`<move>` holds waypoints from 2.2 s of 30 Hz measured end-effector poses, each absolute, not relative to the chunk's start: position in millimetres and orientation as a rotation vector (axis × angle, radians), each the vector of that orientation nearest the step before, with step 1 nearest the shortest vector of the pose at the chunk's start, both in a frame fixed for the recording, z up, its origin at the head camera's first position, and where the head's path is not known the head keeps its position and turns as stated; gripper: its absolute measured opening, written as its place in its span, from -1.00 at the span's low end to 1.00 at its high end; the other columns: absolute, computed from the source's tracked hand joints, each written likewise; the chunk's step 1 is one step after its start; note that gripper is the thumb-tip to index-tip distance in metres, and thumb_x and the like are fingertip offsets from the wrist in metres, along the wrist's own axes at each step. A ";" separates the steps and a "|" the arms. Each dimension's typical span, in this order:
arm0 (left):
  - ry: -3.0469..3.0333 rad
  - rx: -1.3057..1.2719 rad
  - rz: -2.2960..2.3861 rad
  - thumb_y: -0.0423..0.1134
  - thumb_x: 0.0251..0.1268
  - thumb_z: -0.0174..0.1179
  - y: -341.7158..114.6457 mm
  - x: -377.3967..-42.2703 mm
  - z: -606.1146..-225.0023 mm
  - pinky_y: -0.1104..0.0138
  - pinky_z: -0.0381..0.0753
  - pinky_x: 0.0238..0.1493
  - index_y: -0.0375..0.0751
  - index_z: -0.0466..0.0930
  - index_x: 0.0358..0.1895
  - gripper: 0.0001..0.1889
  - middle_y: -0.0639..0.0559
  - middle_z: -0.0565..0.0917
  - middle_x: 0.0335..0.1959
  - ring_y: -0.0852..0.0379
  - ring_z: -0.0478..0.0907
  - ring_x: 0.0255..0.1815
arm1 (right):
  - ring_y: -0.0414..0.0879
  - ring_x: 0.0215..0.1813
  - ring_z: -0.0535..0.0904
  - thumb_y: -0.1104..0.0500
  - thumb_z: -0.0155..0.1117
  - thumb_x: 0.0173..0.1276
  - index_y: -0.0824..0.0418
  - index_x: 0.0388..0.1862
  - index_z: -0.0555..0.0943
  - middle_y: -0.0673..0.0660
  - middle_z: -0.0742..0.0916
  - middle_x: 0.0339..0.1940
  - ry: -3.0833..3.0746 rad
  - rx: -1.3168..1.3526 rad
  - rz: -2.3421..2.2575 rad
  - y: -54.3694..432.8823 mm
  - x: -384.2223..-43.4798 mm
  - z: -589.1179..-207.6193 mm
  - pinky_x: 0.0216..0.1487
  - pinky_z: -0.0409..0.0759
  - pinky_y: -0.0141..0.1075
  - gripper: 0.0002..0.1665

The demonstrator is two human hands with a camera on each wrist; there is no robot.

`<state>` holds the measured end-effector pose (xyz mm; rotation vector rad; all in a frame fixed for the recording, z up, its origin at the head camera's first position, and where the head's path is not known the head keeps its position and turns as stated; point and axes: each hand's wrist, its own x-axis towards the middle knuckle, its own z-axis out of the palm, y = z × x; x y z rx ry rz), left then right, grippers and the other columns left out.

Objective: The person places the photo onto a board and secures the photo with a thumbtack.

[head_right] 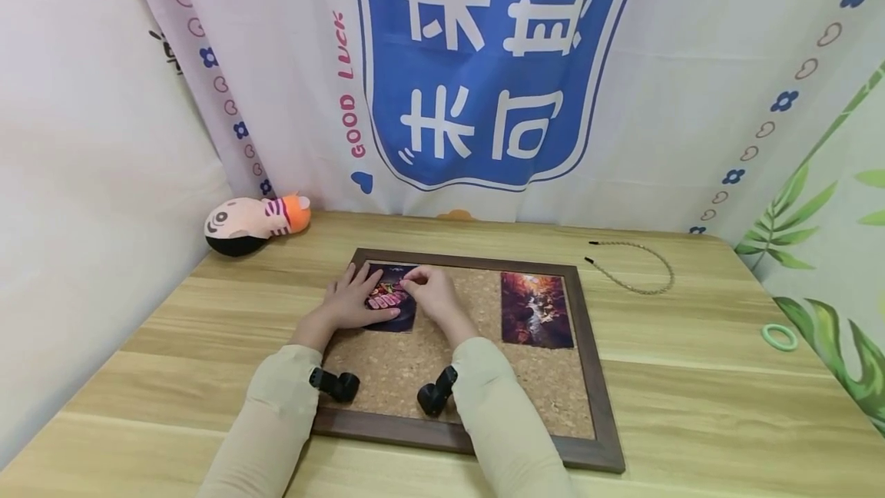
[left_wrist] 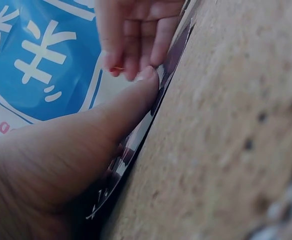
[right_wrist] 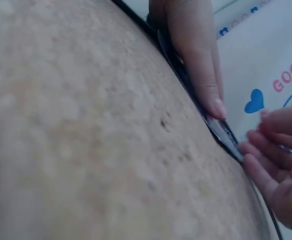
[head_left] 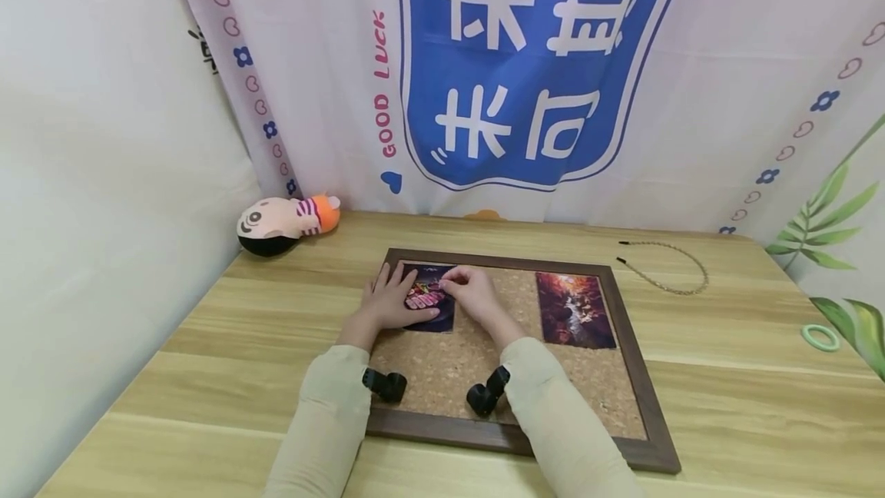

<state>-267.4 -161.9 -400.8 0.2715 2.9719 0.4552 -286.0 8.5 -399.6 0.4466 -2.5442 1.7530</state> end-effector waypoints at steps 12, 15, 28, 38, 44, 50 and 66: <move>2.969 0.255 0.390 0.48 -0.25 -0.03 -161.1 -265.4 -397.8 -0.13 -0.24 0.12 -0.06 -0.06 0.34 0.05 -0.12 -0.15 0.34 -0.12 -0.38 0.30 | -0.09 -0.30 0.54 0.24 0.20 0.13 0.28 -0.37 0.63 0.10 0.66 -0.40 -2.582 0.390 1.652 -8.7 -312.1 -387.5 -0.27 0.45 -0.30 -0.86; 2.975 0.251 0.392 0.48 -0.25 -0.02 -161.9 -266.2 -397.7 -0.13 -0.24 0.12 -0.06 -0.05 0.34 0.05 -0.12 -0.15 0.34 -0.12 -0.38 0.30 | -0.08 -0.37 0.57 0.28 0.20 0.13 0.34 -0.34 0.62 0.15 0.66 -0.42 -2.571 0.381 1.752 -13.1 -316.2 -388.1 -0.35 0.49 -0.35 -0.85; 2.972 0.254 0.355 0.48 -0.23 -0.05 -161.4 -266.0 -400.4 -0.12 -0.27 0.12 -0.04 -0.06 0.34 0.03 -0.12 -0.15 0.34 -0.12 -0.38 0.30 | -0.11 -0.29 0.53 0.19 0.17 0.18 0.21 -0.33 0.65 0.05 0.66 -0.34 -2.677 0.292 1.618 -27.1 -318.0 -398.7 -0.30 0.46 -0.30 -0.84; 2.979 0.269 0.363 0.44 -0.19 -0.02 -160.1 -262.4 -397.0 -0.13 -0.26 0.12 -0.08 -0.03 0.33 0.01 -0.15 -0.16 0.34 -0.14 -0.35 0.30 | -0.10 -0.19 0.51 0.13 0.17 0.18 0.12 -0.32 0.66 0.02 0.65 -0.25 -2.767 0.233 1.430 -29.3 -319.7 -404.4 -0.20 0.42 -0.23 -0.84; 2.971 0.266 0.341 0.46 -0.19 -0.05 -160.7 -263.6 -399.9 -0.11 -0.26 0.13 -0.05 -0.06 0.34 0.01 -0.13 -0.17 0.34 -0.13 -0.37 0.30 | -0.10 -0.20 0.52 0.12 0.17 0.17 0.11 -0.33 0.66 0.02 0.65 -0.27 -2.760 0.257 1.401 -28.1 -320.4 -405.8 -0.21 0.42 -0.24 -0.84; 2.980 0.270 0.352 0.46 -0.20 -0.05 -161.7 -264.4 -402.2 -0.11 -0.26 0.13 -0.06 -0.05 0.34 0.01 -0.13 -0.17 0.34 -0.13 -0.38 0.30 | -0.11 -0.20 0.52 0.12 0.17 0.17 0.10 -0.34 0.66 0.01 0.66 -0.29 -2.759 0.274 1.373 -28.4 -321.3 -406.4 -0.21 0.42 -0.24 -0.84; 2.978 0.285 0.380 0.42 -0.17 -0.01 -160.6 -262.0 -397.8 -0.13 -0.24 0.12 -0.09 -0.02 0.33 -0.01 -0.15 -0.15 0.34 -0.15 -0.35 0.30 | -0.12 -0.27 0.52 0.11 0.17 0.17 0.07 -0.37 0.65 -0.02 0.65 -0.32 -2.892 0.210 1.214 -31.1 -319.2 -401.3 -0.26 0.43 -0.24 -0.87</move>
